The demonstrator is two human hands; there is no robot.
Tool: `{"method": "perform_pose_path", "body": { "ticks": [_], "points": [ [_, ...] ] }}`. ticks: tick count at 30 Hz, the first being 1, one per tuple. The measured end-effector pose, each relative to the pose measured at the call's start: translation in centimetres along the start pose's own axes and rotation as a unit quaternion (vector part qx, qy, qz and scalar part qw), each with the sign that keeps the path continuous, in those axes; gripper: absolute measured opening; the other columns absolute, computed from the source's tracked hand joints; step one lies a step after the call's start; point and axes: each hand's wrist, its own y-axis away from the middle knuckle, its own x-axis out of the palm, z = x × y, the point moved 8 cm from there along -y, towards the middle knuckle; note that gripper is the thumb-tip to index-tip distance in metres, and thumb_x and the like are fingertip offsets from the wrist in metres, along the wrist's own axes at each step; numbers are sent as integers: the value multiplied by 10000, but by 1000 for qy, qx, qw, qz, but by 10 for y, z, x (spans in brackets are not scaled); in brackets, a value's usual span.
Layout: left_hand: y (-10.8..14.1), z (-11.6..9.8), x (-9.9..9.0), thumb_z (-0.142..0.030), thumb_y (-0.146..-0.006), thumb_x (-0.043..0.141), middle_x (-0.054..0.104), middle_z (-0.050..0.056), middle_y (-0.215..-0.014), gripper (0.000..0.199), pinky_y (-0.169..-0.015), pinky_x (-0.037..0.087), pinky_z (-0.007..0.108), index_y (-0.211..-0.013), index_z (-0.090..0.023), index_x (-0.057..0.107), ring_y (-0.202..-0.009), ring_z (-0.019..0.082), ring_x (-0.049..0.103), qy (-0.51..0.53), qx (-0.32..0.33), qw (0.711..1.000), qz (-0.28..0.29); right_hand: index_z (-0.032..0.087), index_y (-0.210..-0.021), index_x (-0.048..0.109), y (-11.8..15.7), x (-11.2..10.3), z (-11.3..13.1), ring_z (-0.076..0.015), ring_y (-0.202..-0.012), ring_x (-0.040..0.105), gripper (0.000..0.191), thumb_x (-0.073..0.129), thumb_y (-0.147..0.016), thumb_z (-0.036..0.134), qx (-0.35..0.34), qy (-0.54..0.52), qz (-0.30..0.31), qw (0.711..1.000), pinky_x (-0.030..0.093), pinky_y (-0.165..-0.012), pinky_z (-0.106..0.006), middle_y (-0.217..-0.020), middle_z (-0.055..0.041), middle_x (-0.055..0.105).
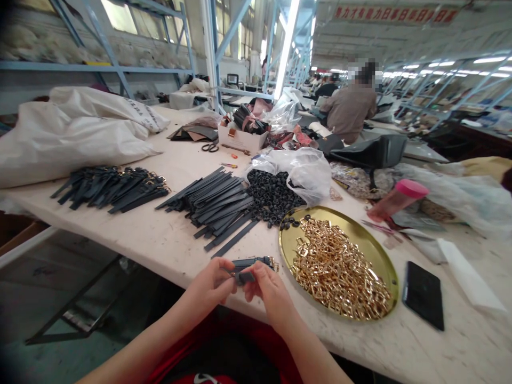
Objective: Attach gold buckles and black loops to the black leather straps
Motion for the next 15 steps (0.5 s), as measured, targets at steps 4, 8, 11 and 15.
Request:
{"method": "perform_pose_path", "body": {
  "ticks": [4, 8, 11, 15],
  "points": [
    [-2, -4, -6, -294, -764, 502, 604, -6, -711, 204, -563, 387, 228, -930, -188, 451, -615, 136, 546, -89, -10, 996, -18, 183, -815, 541, 0, 7, -18, -64, -457, 389, 272, 600, -746, 439, 104, -85, 43, 990, 341, -482, -200, -536, 57, 447],
    [-4, -4, -10, -355, -743, 524, 605, -2, -707, 197, -586, 379, 254, -854, -192, 514, -653, 162, 546, -194, -36, 980, -30, 176, -813, 541, 4, 17, -29, -64, -486, 397, 290, 631, -720, 436, 174, -153, 112, 966, 345, -493, -192, -562, 53, 445],
    [-6, -4, -9, -361, -728, 545, 618, 5, -751, 187, -625, 382, 275, -816, -196, 544, -701, 178, 543, -222, -35, 974, -30, 176, -752, 519, 5, 16, -31, -61, -507, 395, 274, 679, -686, 388, 183, -177, 125, 959, 329, -496, -182, -580, 52, 451],
    [-6, -3, 0, -325, -738, 553, 630, 7, -778, 155, -666, 402, 273, -805, -186, 555, -726, 164, 548, -110, -28, 994, 4, 168, -711, 505, -1, 6, -19, -77, -583, 431, 271, 673, -690, 380, 104, -131, 88, 982, 349, -561, -207, -663, 28, 501]
  ]
}}
